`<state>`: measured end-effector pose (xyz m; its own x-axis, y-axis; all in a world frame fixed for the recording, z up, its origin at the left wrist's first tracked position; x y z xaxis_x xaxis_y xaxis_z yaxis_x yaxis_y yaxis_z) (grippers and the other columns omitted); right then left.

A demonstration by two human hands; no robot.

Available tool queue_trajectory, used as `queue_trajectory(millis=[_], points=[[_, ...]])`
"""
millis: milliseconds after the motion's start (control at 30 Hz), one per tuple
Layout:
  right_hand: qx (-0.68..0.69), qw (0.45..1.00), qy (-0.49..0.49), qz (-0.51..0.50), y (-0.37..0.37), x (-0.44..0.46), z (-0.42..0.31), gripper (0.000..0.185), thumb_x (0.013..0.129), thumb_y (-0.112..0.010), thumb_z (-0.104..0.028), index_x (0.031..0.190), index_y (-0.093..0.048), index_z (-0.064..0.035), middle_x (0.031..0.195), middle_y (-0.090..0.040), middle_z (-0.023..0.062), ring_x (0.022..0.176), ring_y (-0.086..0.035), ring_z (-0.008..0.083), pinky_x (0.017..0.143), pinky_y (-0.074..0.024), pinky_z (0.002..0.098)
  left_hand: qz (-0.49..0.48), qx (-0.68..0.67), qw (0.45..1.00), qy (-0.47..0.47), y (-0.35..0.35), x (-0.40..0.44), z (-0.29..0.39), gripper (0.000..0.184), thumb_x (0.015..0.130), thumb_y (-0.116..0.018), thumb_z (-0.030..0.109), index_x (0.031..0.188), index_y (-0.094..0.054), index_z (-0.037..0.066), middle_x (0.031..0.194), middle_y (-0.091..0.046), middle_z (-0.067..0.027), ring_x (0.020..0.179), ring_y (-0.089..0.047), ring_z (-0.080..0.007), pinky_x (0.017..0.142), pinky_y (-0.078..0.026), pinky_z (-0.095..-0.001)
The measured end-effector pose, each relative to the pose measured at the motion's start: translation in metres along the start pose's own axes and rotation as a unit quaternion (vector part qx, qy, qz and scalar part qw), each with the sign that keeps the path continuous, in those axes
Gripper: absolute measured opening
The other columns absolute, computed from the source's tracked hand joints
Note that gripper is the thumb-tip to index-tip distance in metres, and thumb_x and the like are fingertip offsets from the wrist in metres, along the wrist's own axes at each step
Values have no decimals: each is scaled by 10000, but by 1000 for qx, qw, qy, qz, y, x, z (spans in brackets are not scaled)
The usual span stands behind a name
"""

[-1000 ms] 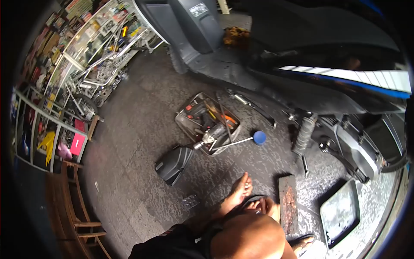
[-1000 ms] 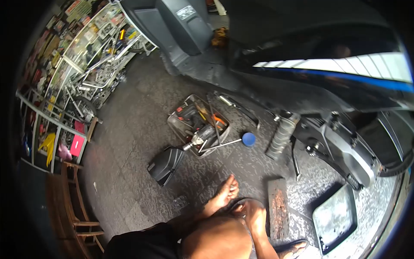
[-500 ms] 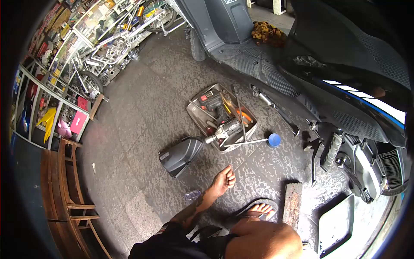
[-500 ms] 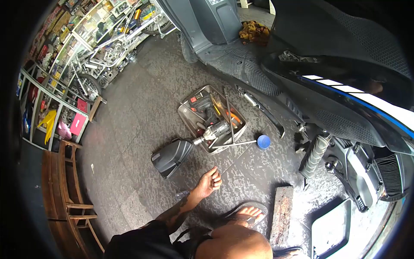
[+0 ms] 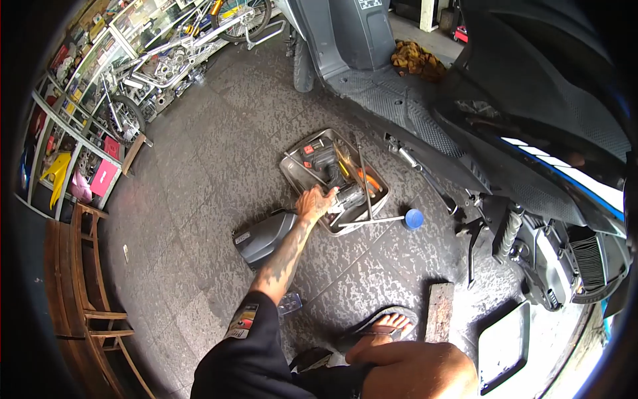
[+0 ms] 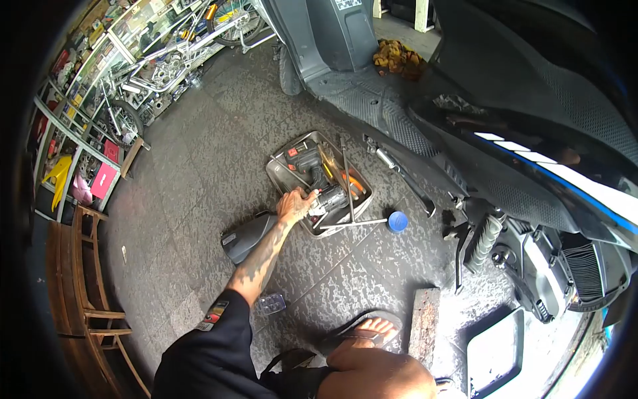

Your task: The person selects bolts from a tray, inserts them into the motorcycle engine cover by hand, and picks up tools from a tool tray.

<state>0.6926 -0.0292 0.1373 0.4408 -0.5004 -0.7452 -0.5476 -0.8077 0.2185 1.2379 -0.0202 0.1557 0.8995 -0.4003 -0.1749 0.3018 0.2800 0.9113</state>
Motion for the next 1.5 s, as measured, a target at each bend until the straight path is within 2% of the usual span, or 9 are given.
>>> queue_trajectory(millis=[200,400,567,600,767,867,1200,1333,1500], points=[[24,999,1,46,15,-5,-15,191,907,-535,-128,1009,-582,26,694,-620,88,678,-644,175,563,-485,265,-70,74,994,36,-28,38,15,784,740,-473,751,958,-695,30,1005,-667,-175,979,-632,-314,813,-493,-405],[81,972,67,208,105,-26,-46,192,910,-532,-121,1020,-579,29,666,-613,74,678,-642,159,561,-482,250,-198,-146,959,142,-60,61,-4,742,714,-537,739,970,-690,59,989,-682,-104,950,-645,-259,785,-495,-375],[66,982,167,58,55,33,-127,229,919,-544,-144,1056,-572,38,834,-659,139,741,-652,179,627,-523,272,-109,-268,928,234,-81,84,-55,661,853,-418,639,818,-681,34,727,-676,-137,734,-668,-310,603,-487,-409],[61,986,149,45,45,48,-133,216,931,-520,-119,1072,-568,38,863,-659,134,764,-651,178,649,-518,273,15,-174,978,116,-98,125,-90,673,874,-395,617,787,-671,9,696,-662,-161,727,-668,-285,607,-492,-396],[72,979,192,-24,0,89,-174,212,922,-522,-114,1087,-598,-5,829,-688,115,699,-659,129,572,-530,254,-136,-191,955,183,-62,95,-57,544,814,-583,490,917,-672,-37,839,-682,-177,771,-668,-278,728,-501,-394],[83,979,180,-45,-19,88,-183,209,928,-510,-103,1091,-605,-12,833,-691,99,672,-657,117,490,-510,229,-53,-236,959,147,-124,142,-96,470,760,-670,389,924,-668,-51,881,-677,-186,798,-661,-255,753,-497,-369],[-25,947,318,38,-82,139,-240,240,874,-571,-68,1109,-583,-16,980,-666,130,914,-654,247,766,-530,353,-3,-308,939,151,-86,105,-76,465,823,-632,382,1002,-625,-47,1010,-642,-212,950,-612,-300,813,-460,-380],[-222,863,451,50,-134,165,-281,463,815,-491,-16,1259,-495,-149,1407,-369,118,1339,-280,328,1016,-343,483,39,-225,971,74,-39,74,-46,463,892,-554,393,993,-620,-54,945,-640,-217,904,-607,-315,789,-442,-393],[-378,787,484,58,-174,197,-309,579,818,-524,-59,1354,-421,-253,1527,-100,89,1402,-30,385,1096,-167,570,58,-274,960,-22,-32,57,-38,431,929,-508,358,923,-630,-55,836,-647,-193,809,-613,-285,748,-441,-370]])
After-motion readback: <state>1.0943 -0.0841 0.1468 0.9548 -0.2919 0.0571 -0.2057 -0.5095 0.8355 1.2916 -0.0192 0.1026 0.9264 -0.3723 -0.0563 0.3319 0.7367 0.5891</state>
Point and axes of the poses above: each hand's wrist, its own x-axis towards the middle knuckle, its own y-axis out of the back of the hand, z = x × y, the point moved 6 cm from there along x, towards the middle knuckle
